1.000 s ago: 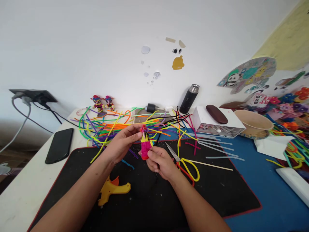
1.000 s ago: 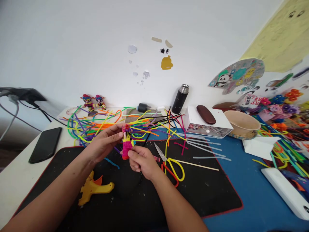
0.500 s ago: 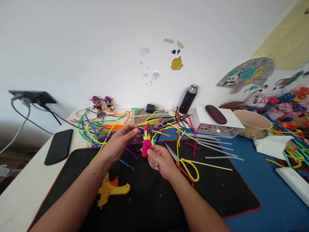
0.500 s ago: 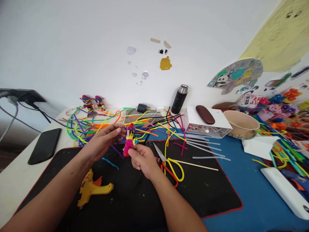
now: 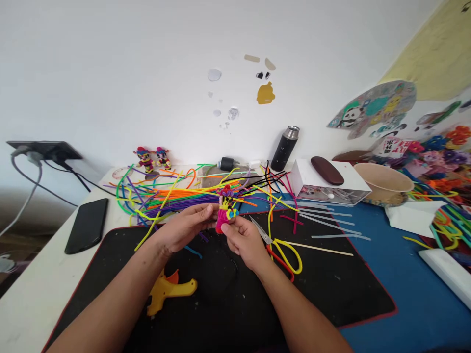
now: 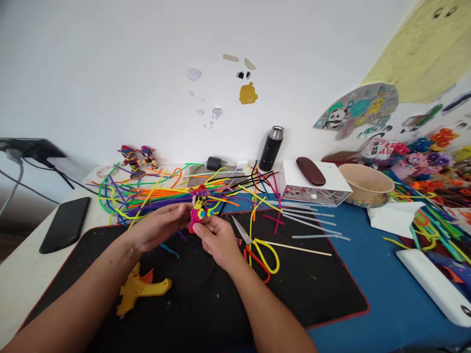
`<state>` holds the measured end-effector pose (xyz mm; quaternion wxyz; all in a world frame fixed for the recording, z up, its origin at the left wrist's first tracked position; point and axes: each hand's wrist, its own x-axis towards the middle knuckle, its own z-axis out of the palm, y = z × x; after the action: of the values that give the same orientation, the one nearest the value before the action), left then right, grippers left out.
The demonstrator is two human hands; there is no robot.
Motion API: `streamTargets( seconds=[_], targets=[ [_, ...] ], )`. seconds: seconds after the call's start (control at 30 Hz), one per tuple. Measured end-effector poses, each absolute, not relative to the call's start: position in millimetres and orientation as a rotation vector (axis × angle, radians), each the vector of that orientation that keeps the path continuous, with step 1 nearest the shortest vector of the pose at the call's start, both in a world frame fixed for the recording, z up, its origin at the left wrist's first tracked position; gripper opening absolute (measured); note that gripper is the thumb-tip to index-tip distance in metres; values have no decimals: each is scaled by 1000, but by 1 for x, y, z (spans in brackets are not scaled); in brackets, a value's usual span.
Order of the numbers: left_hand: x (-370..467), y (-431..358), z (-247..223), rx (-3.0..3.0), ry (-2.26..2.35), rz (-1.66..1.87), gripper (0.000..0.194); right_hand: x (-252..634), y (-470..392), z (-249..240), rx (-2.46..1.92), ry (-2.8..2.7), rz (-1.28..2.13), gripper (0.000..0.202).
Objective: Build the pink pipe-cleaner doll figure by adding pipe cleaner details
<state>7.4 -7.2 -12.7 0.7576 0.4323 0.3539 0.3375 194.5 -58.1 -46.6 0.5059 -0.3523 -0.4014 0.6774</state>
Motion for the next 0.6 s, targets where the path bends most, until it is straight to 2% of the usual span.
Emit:
streamTargets(
  seconds=[0.6],
  targets=[
    [19,-14,-18,855,704,759,36,192,-59,-52,-889,-1013,1581,43]
  ],
)
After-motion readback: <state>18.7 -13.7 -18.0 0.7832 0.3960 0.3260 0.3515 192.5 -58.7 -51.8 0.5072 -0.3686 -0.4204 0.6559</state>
